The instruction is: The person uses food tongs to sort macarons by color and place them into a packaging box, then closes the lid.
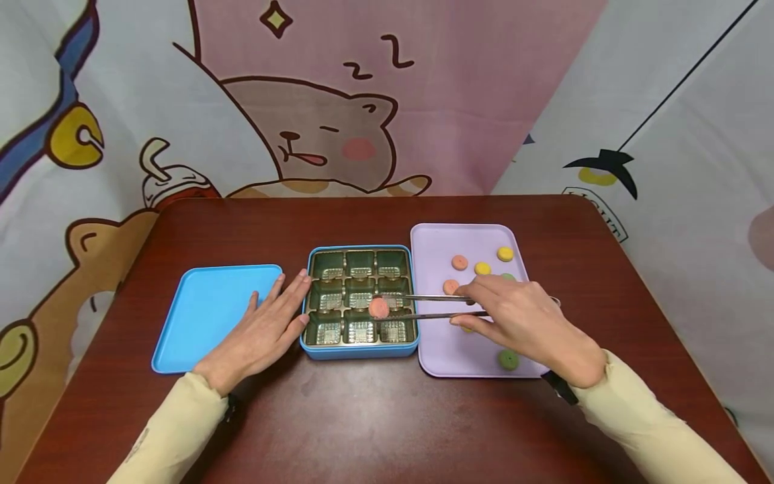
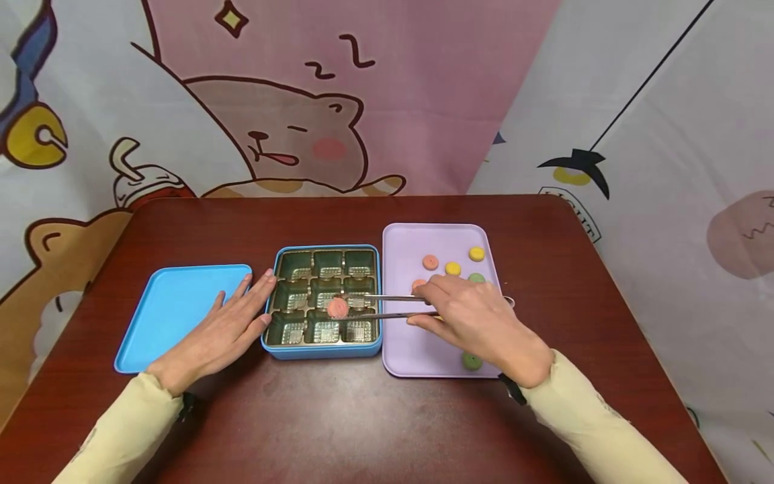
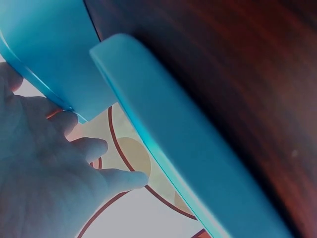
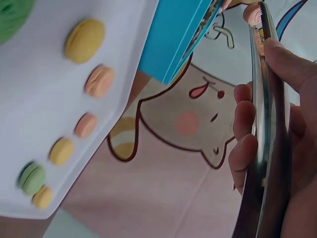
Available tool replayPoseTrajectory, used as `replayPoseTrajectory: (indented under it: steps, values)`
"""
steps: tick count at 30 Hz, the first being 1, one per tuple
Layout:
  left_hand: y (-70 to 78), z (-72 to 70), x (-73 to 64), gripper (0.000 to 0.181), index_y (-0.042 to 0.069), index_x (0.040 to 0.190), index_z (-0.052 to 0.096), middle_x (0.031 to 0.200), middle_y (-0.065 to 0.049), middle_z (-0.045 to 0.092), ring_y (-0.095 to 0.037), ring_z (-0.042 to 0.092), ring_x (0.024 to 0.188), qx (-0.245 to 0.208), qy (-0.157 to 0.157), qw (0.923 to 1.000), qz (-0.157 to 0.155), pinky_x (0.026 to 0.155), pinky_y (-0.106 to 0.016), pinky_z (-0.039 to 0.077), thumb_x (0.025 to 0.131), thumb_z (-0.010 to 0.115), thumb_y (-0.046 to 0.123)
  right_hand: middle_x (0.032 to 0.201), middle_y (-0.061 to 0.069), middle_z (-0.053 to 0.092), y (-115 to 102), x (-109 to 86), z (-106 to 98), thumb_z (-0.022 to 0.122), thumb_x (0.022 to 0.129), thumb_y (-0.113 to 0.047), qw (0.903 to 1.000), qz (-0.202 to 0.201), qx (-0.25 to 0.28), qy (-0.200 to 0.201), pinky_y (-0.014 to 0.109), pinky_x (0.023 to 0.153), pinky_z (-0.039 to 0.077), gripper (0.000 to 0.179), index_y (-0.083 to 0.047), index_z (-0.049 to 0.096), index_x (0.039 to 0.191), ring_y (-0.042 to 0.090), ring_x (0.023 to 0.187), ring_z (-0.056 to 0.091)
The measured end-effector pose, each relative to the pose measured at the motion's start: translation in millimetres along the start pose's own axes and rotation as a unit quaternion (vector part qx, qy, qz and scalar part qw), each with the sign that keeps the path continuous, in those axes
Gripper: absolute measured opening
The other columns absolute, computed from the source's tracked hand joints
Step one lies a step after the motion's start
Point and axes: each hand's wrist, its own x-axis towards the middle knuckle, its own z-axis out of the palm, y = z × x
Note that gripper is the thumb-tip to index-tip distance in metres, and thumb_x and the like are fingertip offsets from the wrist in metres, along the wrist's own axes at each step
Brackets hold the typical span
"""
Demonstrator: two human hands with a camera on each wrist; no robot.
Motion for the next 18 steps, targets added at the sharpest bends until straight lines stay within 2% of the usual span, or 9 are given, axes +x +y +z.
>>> replayPoseTrajectory:
  steps: [4,9,18]
  values:
    - [0.2,0.1,0.1,0.065,0.016,0.168,0.014,0.174,0.001,0.008,-0.039,0.007,0.158,-0.002,0.002,1.0,0.0,0.115,-0.077,0.01,0.113,0.034,0.044,0.089,-0.004,0.07,-7,11.4,4,0.053,0.102,-0.061,0.9997,-0.026,0.003,0.002,0.026,0.047,0.047,0.055,-0.01,0.072,0.106,0.008,0.068,0.058]
    - [0.4,0.2,0.0,0.065,0.016,0.168,0.014,0.174,0.001,0.009,-0.039,0.007,0.158,-0.003,0.004,1.0,0.001,0.115,-0.077,0.01,0.113,0.034,0.043,0.089,-0.008,0.065,-17,23.9,10,0.075,0.093,-0.049,0.9991,-0.038,0.006,-0.014,0.022,0.045,0.042,0.037,-0.014,0.072,0.106,0.006,0.07,0.056]
    - [1.1,0.0,0.0,0.065,0.016,0.168,0.014,0.174,0.0,0.009,-0.039,0.008,0.158,0.001,0.003,1.0,0.001,0.115,-0.077,0.01,0.113,0.035,0.043,0.089,-0.008,0.065,-28,39.4,23,0.08,0.089,-0.043,0.9977,-0.065,0.012,-0.019,0.027,0.052,0.049,0.034,-0.015,0.074,0.107,0.007,0.074,0.06]
